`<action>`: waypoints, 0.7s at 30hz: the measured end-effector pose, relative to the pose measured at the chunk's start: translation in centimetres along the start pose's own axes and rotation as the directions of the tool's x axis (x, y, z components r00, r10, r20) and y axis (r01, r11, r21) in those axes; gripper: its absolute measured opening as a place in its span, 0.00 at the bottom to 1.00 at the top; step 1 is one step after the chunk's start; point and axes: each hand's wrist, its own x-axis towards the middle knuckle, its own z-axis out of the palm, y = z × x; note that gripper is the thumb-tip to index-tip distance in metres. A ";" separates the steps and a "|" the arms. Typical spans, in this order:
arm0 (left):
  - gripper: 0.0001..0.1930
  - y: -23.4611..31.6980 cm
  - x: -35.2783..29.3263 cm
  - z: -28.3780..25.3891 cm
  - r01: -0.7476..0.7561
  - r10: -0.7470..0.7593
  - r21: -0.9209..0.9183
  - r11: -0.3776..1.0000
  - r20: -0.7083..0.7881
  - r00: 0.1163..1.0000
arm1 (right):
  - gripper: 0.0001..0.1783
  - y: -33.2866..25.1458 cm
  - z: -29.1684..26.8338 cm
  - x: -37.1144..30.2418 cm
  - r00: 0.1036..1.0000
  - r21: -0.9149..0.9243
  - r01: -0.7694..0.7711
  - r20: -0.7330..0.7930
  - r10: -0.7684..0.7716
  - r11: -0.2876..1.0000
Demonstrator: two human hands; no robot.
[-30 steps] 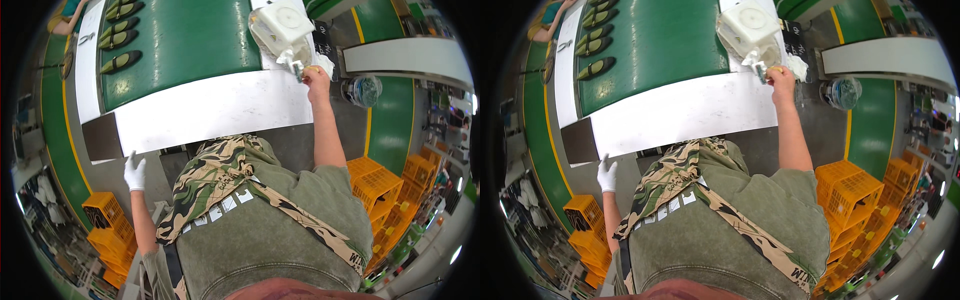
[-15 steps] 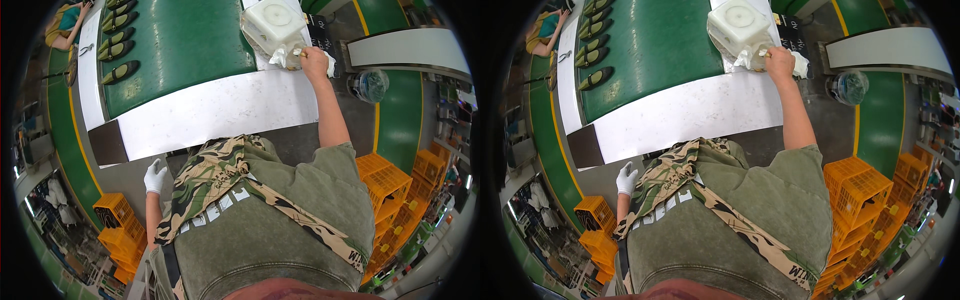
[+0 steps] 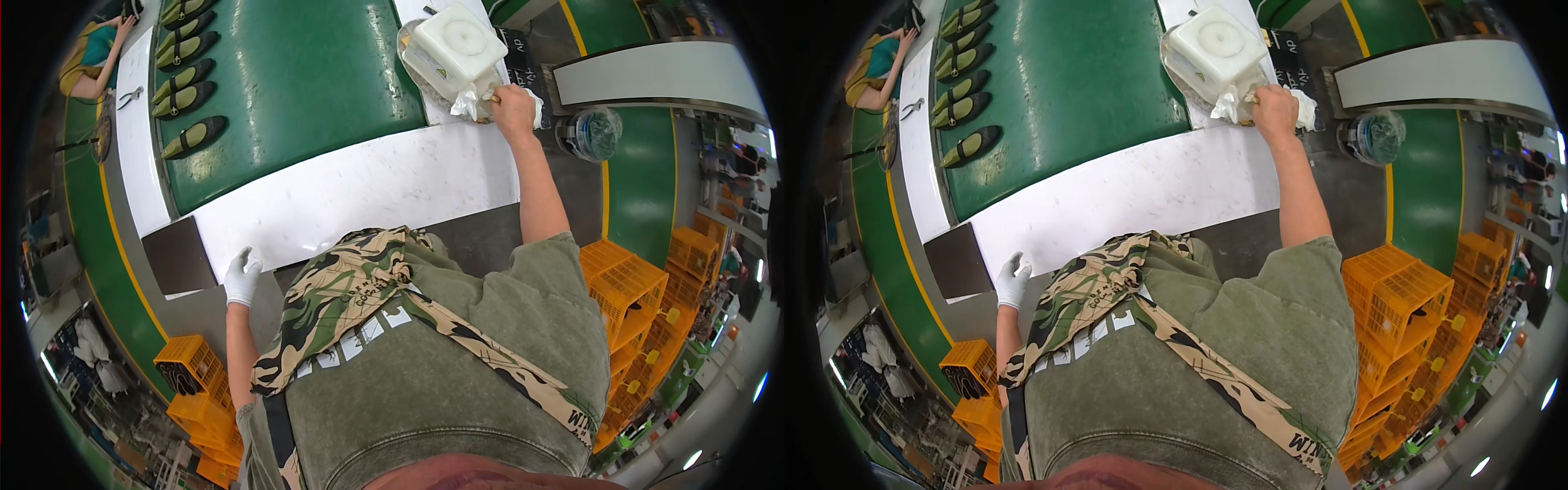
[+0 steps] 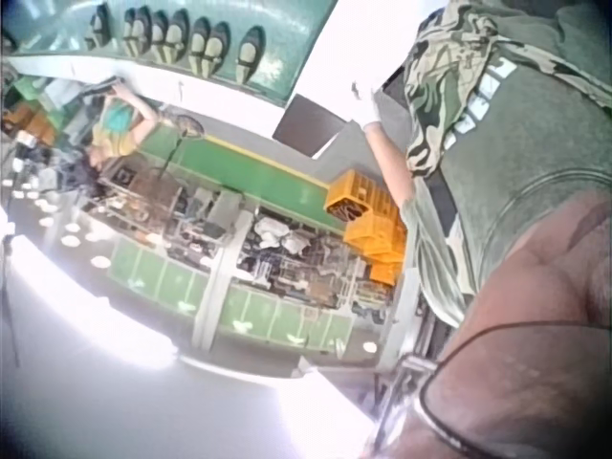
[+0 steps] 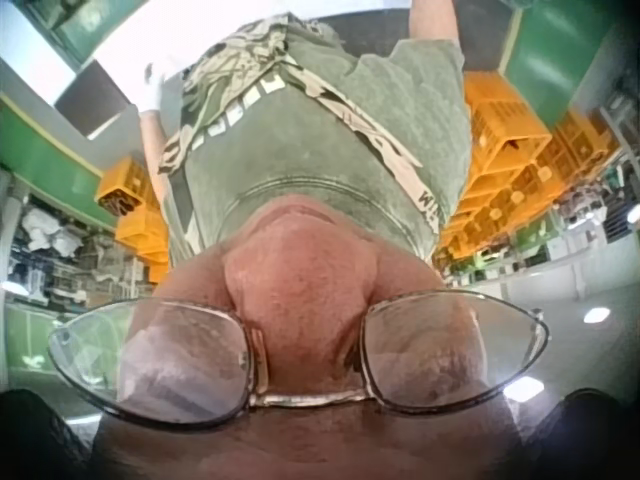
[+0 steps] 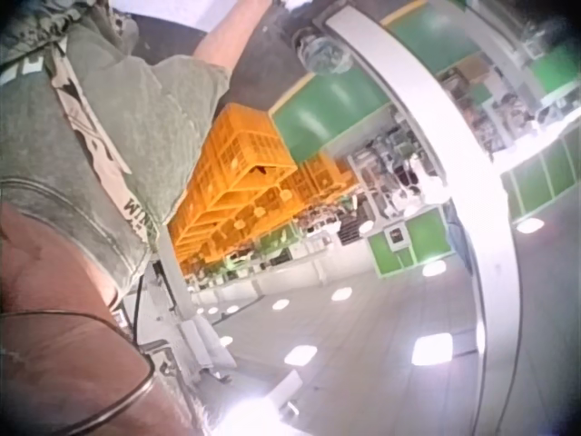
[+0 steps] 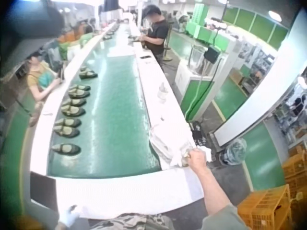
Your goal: Apply adhesive or primer to the edges of shoe soles using a brush and liquid from a container on an assembly line.
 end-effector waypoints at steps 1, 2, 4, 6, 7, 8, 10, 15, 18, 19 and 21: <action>0.28 0.1 1.1 -0.8 -0.016 0.016 -0.009 1.000 -0.003 1.000 | 0.04 -0.3 -0.2 -0.1 0.999 -0.004 0.002 -0.047 -0.002 1.000; 0.28 0.6 2.1 -1.7 -0.031 0.030 -0.019 0.999 -0.006 1.000 | 0.04 -0.8 -0.5 -0.2 0.999 -0.013 -0.003 -0.045 0.003 1.000; 0.29 2.7 4.8 -3.7 -0.057 0.057 0.073 0.996 0.007 0.998 | 0.04 -1.0 -1.2 -0.9 0.999 -0.090 0.006 -0.048 -0.011 0.996; 0.32 2.9 8.1 -5.9 -0.101 0.100 0.147 0.984 0.009 0.995 | 0.04 -1.4 -1.5 -1.2 1.000 -0.124 0.009 -0.015 -0.011 0.992; 0.33 3.0 9.9 -6.9 -0.130 0.135 0.174 0.976 -0.019 0.991 | 0.04 -1.5 -1.6 -1.4 1.000 -0.150 0.019 0.017 -0.017 0.989; 0.34 3.1 11.5 -8.0 -0.152 0.165 0.200 0.968 -0.050 0.985 | 0.04 -1.7 -1.7 -1.3 1.000 -0.157 0.014 0.022 -0.011 0.987; 0.40 1.1 15.2 -10.4 -0.277 0.280 0.040 0.960 -0.112 0.954 | 0.06 -2.5 -1.7 -0.8 0.994 -0.014 -0.105 0.040 0.105 0.994; 0.44 10.4 22.4 -14.8 -0.326 0.484 0.592 0.737 -0.126 0.866 | 0.12 1.1 -0.8 -1.6 0.677 0.393 -0.721 0.230 0.699 0.570; 0.45 14.0 25.2 -16.6 -0.237 0.458 0.742 0.628 -0.106 0.883 | 0.14 0.8 -0.4 -2.0 0.467 0.537 -0.811 0.353 0.811 0.233; 0.45 13.9 26.8 -16.9 -0.285 0.527 0.773 0.567 -0.075 0.846 | 0.14 0.7 -0.5 -2.3 0.449 0.503 -0.828 0.334 0.829 0.246; 0.47 15.0 29.1 -16.9 -0.270 0.408 0.763 0.587 0.009 0.913 | 0.13 1.3 -0.5 -3.2 0.435 0.317 -0.878 0.219 0.874 0.358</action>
